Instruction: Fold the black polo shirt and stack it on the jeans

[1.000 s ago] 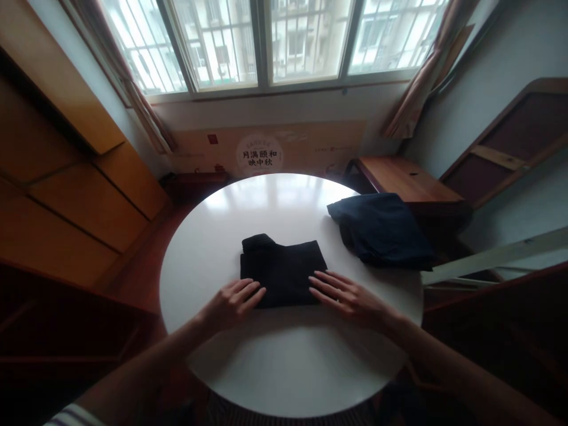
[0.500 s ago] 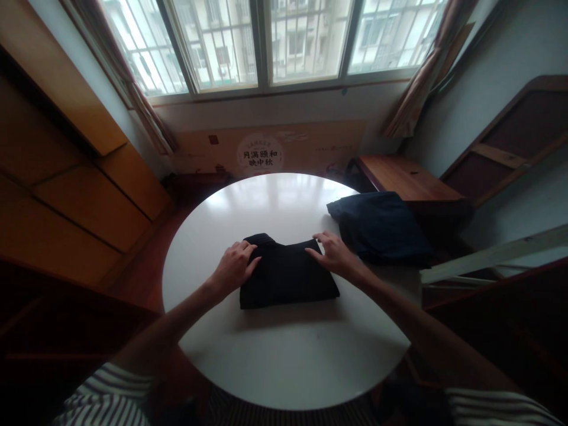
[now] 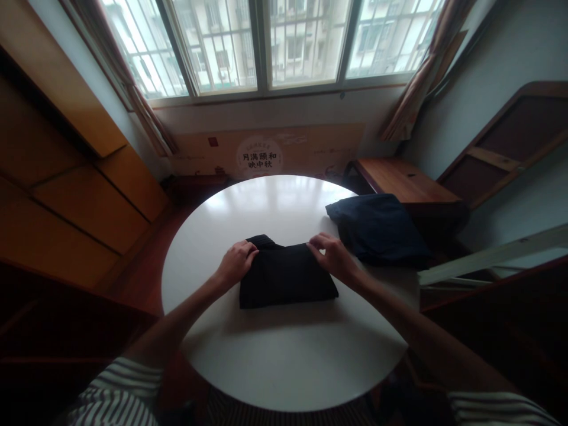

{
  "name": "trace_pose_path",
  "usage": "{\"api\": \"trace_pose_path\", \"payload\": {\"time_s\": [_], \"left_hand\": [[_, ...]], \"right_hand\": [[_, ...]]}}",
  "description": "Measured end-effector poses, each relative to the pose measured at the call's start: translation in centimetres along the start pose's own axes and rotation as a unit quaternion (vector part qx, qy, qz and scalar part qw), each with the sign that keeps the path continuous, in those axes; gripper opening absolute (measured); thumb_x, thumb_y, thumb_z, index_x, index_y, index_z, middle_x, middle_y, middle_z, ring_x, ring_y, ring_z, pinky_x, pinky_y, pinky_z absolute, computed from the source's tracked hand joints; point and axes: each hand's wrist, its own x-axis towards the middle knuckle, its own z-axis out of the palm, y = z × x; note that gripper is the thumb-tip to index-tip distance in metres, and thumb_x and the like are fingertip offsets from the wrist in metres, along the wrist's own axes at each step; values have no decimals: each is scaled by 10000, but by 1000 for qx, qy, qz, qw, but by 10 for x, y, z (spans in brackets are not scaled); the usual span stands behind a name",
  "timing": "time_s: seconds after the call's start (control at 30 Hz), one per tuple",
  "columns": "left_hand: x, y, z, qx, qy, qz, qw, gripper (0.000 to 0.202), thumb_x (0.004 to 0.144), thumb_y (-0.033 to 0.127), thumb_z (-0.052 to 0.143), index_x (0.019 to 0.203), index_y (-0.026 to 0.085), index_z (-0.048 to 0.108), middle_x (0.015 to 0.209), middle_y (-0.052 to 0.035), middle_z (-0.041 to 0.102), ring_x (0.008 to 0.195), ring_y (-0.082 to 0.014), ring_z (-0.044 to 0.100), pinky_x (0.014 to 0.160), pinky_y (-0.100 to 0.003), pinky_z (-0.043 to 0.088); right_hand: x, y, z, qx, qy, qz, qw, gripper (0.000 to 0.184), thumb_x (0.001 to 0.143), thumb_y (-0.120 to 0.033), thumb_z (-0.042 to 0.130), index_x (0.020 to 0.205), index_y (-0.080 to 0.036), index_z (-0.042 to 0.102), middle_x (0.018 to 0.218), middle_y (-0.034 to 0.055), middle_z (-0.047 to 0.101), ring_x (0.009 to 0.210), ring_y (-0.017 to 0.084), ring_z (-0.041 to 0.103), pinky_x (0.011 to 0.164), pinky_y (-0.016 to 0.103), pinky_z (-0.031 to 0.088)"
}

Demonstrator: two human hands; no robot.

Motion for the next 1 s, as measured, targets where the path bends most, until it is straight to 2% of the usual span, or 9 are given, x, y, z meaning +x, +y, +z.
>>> {"api": "trace_pose_path", "payload": {"time_s": [0.1,0.23,0.4,0.57,0.67,0.73,0.8,0.9,1.0], "left_hand": [[-3,15,-1,34,29,17,999,224,969,232,469,1019,174,679,1021,-103,668,986,-265,621,910,-423,495],[-10,39,10,25,-9,119,993,392,991,191,354,1315,143,570,1347,-139,590,1265,-250,530,1077,-422,416],[-17,38,31,80,-91,112,986,503,1018,291,313,1514,212,358,1565,-104,377,1466,-254,302,1167,-554,256],[-18,22,29,68,-87,106,988,483,1026,320,323,1502,251,377,1556,-71,401,1459,-246,319,1174,-535,254],[-25,9,26,36,5,53,998,426,1008,322,396,1409,212,487,1449,-124,521,1359,-282,454,1129,-517,342],[-32,-2,23,1,107,-16,994,417,963,389,509,1322,178,536,1343,-163,570,1267,-308,523,1080,-522,400],[-39,-15,20,-65,148,-102,982,544,869,499,639,1277,156,528,1256,-178,578,1153,-318,589,991,-517,482],[-41,-28,11,-219,61,-225,947,820,751,605,733,1352,138,426,1199,-186,592,989,-276,666,834,-435,571],[-29,-32,-1,-332,-22,-283,900,1024,716,605,777,1464,117,276,1215,-224,608,969,-263,684,791,-373,577]], "right_hand": [[-13,-29,9,-36,-57,-110,992,287,983,-322,450,1062,-185,690,1070,121,698,1010,250,650,936,400,501],[-26,-53,30,-101,-141,-214,961,472,992,-363,452,1396,-129,522,1474,177,488,1400,311,400,1175,549,245],[-31,-31,39,-127,-175,-166,962,650,987,-537,424,1497,-134,410,1542,159,388,1445,284,334,1190,505,245],[-39,8,18,-153,-162,-87,971,563,1020,-467,366,1544,-264,318,1590,95,309,1472,279,269,1153,575,276],[-49,27,6,-137,-168,-55,975,556,1033,-436,322,1562,-280,258,1602,86,286,1481,272,239,1156,579,268],[-56,35,0,-105,-160,-44,980,580,1026,-445,330,1564,-243,253,1598,111,295,1473,266,261,1171,540,276],[-61,38,-7,-65,-139,-38,987,599,1017,-450,354,1556,-203,265,1585,138,322,1458,258,305,1176,491,302],[-57,37,-12,-15,-100,-27,995,580,1000,-466,402,1511,-201,339,1537,141,413,1418,264,388,1163,471,343],[-43,34,-6,21,-98,-8,995,596,956,-521,480,1457,-208,405,1467,143,498,1362,284,469,1127,485,394]]}}
